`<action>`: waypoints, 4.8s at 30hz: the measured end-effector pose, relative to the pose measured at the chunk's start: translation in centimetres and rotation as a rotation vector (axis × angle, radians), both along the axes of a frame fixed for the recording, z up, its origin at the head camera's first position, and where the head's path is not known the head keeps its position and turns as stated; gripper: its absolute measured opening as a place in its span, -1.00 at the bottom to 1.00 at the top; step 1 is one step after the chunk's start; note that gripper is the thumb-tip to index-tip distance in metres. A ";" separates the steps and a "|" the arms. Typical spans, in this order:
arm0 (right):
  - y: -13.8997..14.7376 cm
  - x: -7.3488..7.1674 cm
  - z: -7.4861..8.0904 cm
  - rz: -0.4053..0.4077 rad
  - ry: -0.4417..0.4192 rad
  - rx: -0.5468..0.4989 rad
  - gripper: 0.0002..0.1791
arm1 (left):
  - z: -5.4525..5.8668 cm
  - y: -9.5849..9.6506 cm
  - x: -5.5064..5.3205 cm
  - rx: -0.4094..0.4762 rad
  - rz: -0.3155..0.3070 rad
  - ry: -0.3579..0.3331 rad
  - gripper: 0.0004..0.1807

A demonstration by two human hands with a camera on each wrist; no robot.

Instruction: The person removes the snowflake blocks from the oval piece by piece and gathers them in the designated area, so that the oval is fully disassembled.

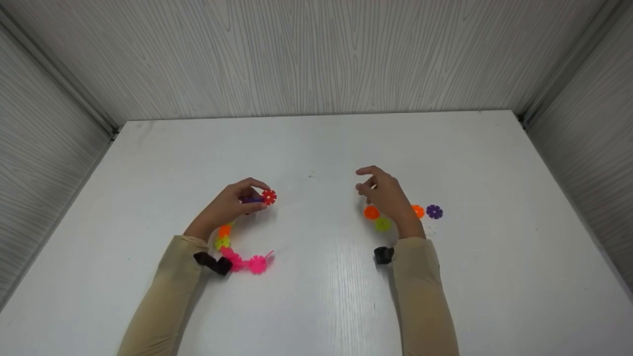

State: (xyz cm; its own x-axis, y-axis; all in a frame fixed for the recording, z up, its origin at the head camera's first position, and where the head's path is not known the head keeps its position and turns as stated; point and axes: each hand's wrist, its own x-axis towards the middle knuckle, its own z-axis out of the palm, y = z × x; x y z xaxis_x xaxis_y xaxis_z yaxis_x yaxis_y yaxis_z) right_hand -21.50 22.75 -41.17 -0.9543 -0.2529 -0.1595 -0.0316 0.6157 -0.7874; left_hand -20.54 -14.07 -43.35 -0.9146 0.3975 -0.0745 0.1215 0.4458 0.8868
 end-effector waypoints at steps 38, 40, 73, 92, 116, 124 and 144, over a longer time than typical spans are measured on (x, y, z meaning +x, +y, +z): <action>-8.4 2.6 0.2 0.286 0.066 0.024 -0.43 | 0.7 1.6 0.6 -0.062 0.031 -0.030 -0.70; -8.8 2.8 0.0 0.305 0.059 0.038 -0.42 | 0.7 1.8 0.7 -0.065 0.032 -0.021 -0.73; -11.0 4.2 0.6 0.323 0.115 0.076 -0.52 | 0.9 4.2 1.8 -0.050 -0.137 0.138 -0.91; -5.3 1.6 1.0 0.128 0.175 -0.046 -0.60 | 0.3 -0.3 0.4 0.019 0.085 0.062 -0.88; -1.6 0.5 0.7 0.034 0.089 -0.070 -0.54 | -0.1 0.1 0.2 -0.072 0.040 0.119 -0.82; 1.1 0.2 0.5 -0.012 0.125 -0.015 -0.53 | -0.1 0.2 0.3 -0.116 0.022 0.086 -0.82; 5.3 0.4 -0.2 -0.199 0.075 0.097 -0.46 | 0.0 0.2 0.3 -0.109 -0.040 0.030 -0.66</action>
State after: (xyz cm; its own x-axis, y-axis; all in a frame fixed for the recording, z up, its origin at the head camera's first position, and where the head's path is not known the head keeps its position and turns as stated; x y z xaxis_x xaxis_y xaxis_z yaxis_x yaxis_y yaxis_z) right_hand -21.08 28.08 -41.40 -0.9939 -0.0458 -0.1007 0.0416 0.6884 -0.7241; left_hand -20.23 -13.84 -43.33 -0.9006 0.4248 -0.0924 0.1667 0.5336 0.8292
